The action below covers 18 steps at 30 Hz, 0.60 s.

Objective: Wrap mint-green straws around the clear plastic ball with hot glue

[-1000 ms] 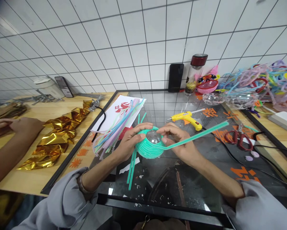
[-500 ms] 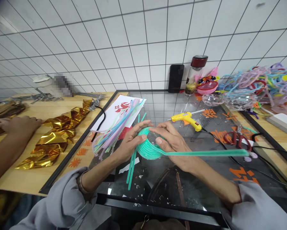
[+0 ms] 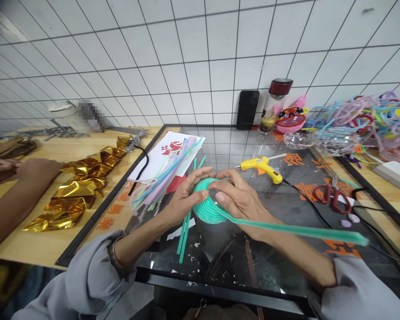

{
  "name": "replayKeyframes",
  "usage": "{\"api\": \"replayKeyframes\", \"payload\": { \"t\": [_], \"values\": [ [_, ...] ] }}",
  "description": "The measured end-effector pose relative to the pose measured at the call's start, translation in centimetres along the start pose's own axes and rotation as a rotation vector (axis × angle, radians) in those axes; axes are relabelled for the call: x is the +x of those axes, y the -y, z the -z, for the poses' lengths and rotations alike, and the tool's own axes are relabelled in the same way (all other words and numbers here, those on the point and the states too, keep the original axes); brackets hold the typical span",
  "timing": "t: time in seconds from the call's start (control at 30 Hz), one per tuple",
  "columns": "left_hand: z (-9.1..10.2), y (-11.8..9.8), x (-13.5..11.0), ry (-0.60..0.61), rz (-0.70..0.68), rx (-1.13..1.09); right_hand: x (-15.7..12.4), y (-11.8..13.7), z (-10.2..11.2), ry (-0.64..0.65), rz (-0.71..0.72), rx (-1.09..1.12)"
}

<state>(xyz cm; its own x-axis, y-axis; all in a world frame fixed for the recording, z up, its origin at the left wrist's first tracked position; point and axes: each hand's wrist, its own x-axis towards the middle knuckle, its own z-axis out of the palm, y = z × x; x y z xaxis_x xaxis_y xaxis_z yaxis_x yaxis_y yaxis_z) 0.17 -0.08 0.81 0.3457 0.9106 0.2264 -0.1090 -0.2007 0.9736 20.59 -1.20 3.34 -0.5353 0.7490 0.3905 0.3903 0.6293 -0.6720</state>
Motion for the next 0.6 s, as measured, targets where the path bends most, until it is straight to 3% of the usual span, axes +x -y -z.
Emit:
{"api": "replayKeyframes", "payload": {
  "t": [0.6],
  "values": [
    [-0.32, -0.26, 0.14, -0.041, -0.017, 0.006, -0.17, -0.70, -0.28, -0.088, -0.031, 0.134]
  ]
}}
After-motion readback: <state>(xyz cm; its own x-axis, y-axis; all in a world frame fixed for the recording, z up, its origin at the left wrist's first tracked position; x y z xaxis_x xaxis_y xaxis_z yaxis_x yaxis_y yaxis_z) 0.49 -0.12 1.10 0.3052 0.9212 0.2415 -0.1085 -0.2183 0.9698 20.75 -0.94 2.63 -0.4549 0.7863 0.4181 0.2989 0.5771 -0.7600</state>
